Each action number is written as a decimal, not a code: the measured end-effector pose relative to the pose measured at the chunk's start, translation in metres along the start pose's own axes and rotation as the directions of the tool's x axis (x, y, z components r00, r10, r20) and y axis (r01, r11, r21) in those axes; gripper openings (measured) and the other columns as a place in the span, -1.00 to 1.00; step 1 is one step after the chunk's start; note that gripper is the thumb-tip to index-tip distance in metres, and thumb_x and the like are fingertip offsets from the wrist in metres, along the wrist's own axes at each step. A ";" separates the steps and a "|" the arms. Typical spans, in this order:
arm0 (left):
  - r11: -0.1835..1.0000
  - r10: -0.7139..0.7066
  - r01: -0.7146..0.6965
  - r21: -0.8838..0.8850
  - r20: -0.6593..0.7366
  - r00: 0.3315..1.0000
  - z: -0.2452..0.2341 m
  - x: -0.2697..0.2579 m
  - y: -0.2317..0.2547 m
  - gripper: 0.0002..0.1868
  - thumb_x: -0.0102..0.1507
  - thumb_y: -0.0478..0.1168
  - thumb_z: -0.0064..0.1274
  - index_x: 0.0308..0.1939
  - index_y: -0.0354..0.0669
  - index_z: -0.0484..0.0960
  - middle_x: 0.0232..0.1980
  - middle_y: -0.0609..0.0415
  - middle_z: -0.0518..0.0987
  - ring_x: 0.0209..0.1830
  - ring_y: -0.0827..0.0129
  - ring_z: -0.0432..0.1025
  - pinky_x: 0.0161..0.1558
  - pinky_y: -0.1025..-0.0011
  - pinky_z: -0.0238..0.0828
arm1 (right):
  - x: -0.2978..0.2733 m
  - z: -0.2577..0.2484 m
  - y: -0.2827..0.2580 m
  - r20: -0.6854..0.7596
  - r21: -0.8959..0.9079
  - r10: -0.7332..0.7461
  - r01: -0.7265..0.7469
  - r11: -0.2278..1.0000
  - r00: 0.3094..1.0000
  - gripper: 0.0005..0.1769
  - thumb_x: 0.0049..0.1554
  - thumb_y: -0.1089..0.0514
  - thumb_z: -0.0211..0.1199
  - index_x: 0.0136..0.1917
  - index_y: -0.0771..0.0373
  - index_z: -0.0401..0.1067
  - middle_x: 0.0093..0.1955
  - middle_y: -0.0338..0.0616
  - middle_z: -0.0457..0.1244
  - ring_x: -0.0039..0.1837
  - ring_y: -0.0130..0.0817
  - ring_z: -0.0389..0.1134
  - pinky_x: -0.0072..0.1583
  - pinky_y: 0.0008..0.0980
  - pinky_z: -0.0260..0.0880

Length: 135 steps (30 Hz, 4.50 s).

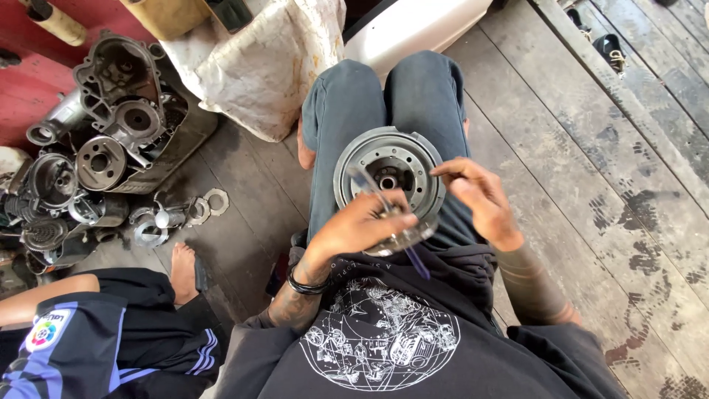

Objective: The person sits on the floor and cleans a circular metal mechanical part resting on their lap using a small brush. They scrub the surface and holes of the part, occasionally flipping it over to clean different sides.

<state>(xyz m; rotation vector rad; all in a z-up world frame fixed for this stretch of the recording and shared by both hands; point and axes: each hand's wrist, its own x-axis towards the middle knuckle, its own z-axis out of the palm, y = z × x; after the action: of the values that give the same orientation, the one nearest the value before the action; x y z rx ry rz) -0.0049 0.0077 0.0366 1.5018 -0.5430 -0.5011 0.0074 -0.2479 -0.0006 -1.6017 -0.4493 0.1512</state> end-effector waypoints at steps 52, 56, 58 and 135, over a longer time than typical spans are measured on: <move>0.396 0.453 0.148 0.906 -0.333 0.827 0.014 0.017 -0.099 -0.69 0.24 0.02 0.25 -0.10 -0.05 0.61 -0.34 0.15 0.49 -0.31 0.28 0.47 -0.18 0.39 0.48 | -0.005 -0.033 0.006 -0.151 -0.110 -0.007 -0.010 0.994 0.988 -0.81 0.36 0.30 0.02 0.13 0.45 0.40 -0.31 -0.03 0.21 -0.33 -0.50 0.13 -0.26 -0.49 0.19; 0.423 0.470 0.147 0.894 -0.355 0.808 0.011 0.019 -0.112 -0.67 0.28 0.04 0.24 -0.11 -0.10 0.61 -0.36 0.15 0.48 -0.33 0.34 0.47 -0.21 0.47 0.50 | -0.004 -0.029 0.007 -0.129 -0.085 0.009 -0.020 0.996 0.992 -0.82 0.37 0.29 0.03 0.11 0.44 0.41 -0.31 -0.02 0.22 -0.32 -0.51 0.14 -0.26 -0.47 0.21; 0.432 0.481 0.154 0.889 -0.371 0.795 0.010 0.021 -0.111 -0.63 0.27 0.07 0.26 -0.10 -0.12 0.60 -0.34 0.15 0.49 -0.30 0.35 0.50 -0.21 0.49 0.53 | -0.002 -0.024 0.009 -0.117 -0.064 0.010 -0.018 0.998 0.993 -0.81 0.37 0.27 0.03 0.11 0.43 0.41 -0.32 -0.03 0.23 -0.31 -0.52 0.14 -0.26 -0.48 0.21; 0.696 0.620 -0.241 0.676 -0.397 0.677 -0.008 0.000 -0.099 -0.80 0.21 -0.40 0.05 -0.13 -0.15 0.69 -0.38 -0.03 0.52 -0.39 0.01 0.44 -0.25 0.19 0.46 | -0.029 -0.037 0.024 0.373 -0.876 -0.373 0.190 -0.444 0.849 -0.86 0.29 0.10 0.18 -0.08 0.09 0.52 -0.07 0.09 0.30 -0.08 0.00 0.28 0.22 0.18 0.21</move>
<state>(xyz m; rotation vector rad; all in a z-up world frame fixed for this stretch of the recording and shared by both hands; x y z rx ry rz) 0.0019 0.0128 -0.0626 1.8960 -0.5523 0.6184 -0.0009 -0.2937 -0.0260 -3.1061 -1.1189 -1.2447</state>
